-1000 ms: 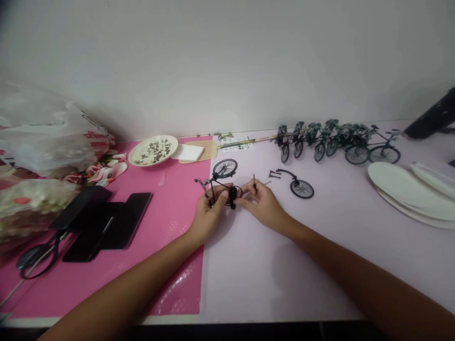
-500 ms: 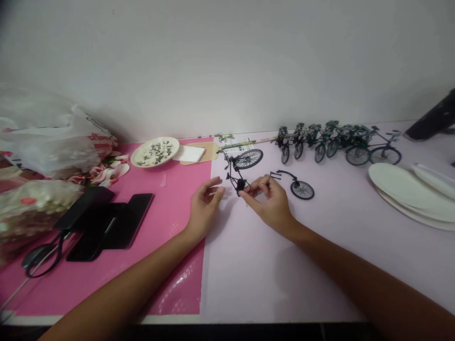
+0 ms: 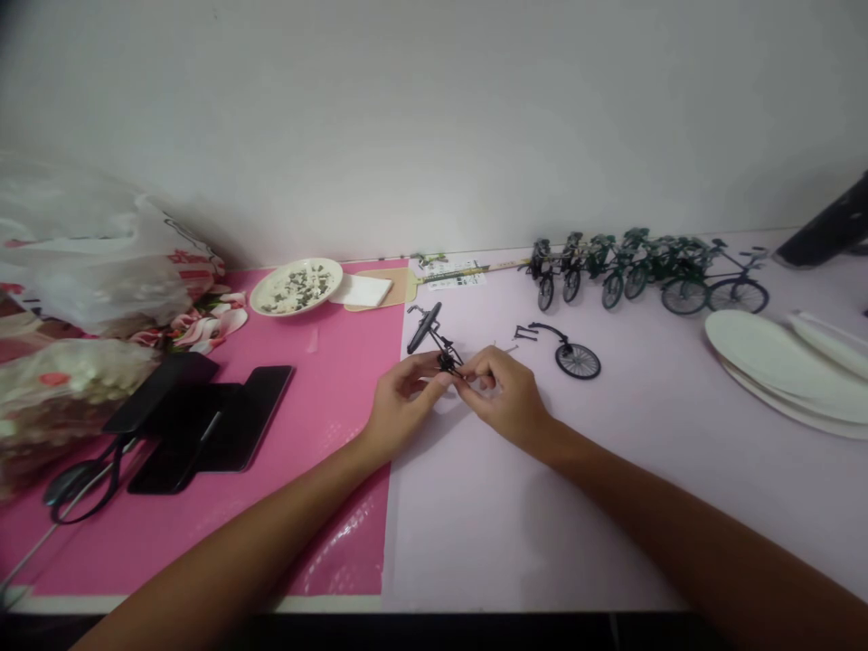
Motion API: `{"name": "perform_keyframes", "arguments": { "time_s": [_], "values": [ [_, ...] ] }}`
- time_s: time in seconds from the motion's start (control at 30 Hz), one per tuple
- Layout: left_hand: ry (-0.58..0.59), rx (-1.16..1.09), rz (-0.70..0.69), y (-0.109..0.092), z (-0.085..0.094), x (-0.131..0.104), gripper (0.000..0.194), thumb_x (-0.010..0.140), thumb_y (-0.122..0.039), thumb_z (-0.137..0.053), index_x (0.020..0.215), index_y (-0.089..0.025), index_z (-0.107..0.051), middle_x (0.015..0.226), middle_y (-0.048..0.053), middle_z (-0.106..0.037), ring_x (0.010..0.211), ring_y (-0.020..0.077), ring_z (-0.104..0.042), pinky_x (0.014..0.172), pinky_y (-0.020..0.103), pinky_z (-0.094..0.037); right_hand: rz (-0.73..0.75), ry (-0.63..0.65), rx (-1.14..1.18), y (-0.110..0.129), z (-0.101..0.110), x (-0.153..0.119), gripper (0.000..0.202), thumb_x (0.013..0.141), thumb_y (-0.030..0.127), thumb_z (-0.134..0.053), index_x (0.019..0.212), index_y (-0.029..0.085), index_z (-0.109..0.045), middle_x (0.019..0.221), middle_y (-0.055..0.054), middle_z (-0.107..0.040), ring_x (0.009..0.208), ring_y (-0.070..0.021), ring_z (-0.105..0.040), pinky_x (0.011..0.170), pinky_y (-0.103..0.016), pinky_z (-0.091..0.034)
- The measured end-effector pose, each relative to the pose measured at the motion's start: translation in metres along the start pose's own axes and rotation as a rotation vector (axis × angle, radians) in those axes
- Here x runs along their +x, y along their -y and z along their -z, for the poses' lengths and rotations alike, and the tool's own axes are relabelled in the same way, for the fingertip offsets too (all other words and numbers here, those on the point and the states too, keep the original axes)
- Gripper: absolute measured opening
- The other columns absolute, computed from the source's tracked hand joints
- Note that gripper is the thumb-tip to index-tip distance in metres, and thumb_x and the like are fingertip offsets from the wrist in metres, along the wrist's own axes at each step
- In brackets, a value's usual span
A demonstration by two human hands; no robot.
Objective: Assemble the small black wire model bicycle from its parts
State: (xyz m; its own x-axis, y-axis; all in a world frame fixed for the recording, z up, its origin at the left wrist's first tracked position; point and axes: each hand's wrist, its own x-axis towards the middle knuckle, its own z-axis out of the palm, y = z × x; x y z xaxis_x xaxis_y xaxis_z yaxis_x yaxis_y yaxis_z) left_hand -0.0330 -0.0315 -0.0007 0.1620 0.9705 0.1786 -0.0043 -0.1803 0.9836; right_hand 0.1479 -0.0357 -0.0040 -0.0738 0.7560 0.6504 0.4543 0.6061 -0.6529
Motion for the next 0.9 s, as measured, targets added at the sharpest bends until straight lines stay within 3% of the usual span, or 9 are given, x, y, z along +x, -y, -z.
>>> {"name": "perform_keyframes", "arguments": {
  "time_s": [0.23, 0.6, 0.8, 0.9],
  "values": [
    [-0.061, -0.095, 0.075, -0.0011, 0.0004, 0.0042, 0.043, 0.081, -0.050, -0.084, 0.103, -0.013, -0.078, 0.104, 0.015, -0.081, 0.091, 0.0243, -0.078, 0.081, 0.035, -0.062, 0.150, 0.041, 0.004, 0.0012, -0.0004, 0.0014, 0.040, 0.092, 0.022, -0.070, 0.071, 0.028, -0.036, 0.071, -0.001, -0.068, 0.061, -0.0180, -0.062, 0.058, -0.036, -0.048],
    [-0.066, -0.115, 0.118, 0.0020, 0.0011, 0.0069, 0.047, 0.075, -0.045, -0.091, 0.107, -0.013, -0.079, 0.099, 0.013, -0.082, 0.085, 0.0227, -0.077, 0.077, 0.033, -0.062, 0.145, 0.075, -0.054, -0.0024, 0.0007, 0.0022, 0.038, 0.093, 0.025, -0.070, 0.073, 0.027, -0.038, 0.073, -0.001, -0.069, 0.057, -0.0164, -0.052, 0.062, -0.037, -0.048],
    [-0.090, -0.112, 0.102, 0.0037, 0.0013, 0.0081, 0.049, 0.073, -0.046, -0.091, 0.107, -0.013, -0.078, 0.096, 0.011, -0.081, 0.084, 0.0215, -0.077, 0.079, 0.033, -0.061, 0.158, 0.071, -0.015, -0.0003, 0.0011, 0.0041, 0.041, 0.093, 0.023, -0.072, 0.073, 0.028, -0.036, 0.081, -0.003, -0.074, 0.065, -0.0198, -0.060, 0.065, -0.039, -0.049],
    [-0.078, -0.098, 0.098, 0.0034, 0.0018, 0.0074, 0.051, 0.072, -0.044, -0.093, 0.110, -0.013, -0.078, 0.092, 0.010, -0.081, 0.082, 0.0206, -0.076, 0.080, 0.033, -0.060, 0.143, 0.074, -0.014, -0.0003, 0.0014, 0.0046, 0.044, 0.093, 0.023, -0.070, 0.071, 0.028, -0.033, 0.079, -0.003, -0.074, 0.063, -0.0199, -0.057, 0.061, -0.038, -0.046]
  ]
}}
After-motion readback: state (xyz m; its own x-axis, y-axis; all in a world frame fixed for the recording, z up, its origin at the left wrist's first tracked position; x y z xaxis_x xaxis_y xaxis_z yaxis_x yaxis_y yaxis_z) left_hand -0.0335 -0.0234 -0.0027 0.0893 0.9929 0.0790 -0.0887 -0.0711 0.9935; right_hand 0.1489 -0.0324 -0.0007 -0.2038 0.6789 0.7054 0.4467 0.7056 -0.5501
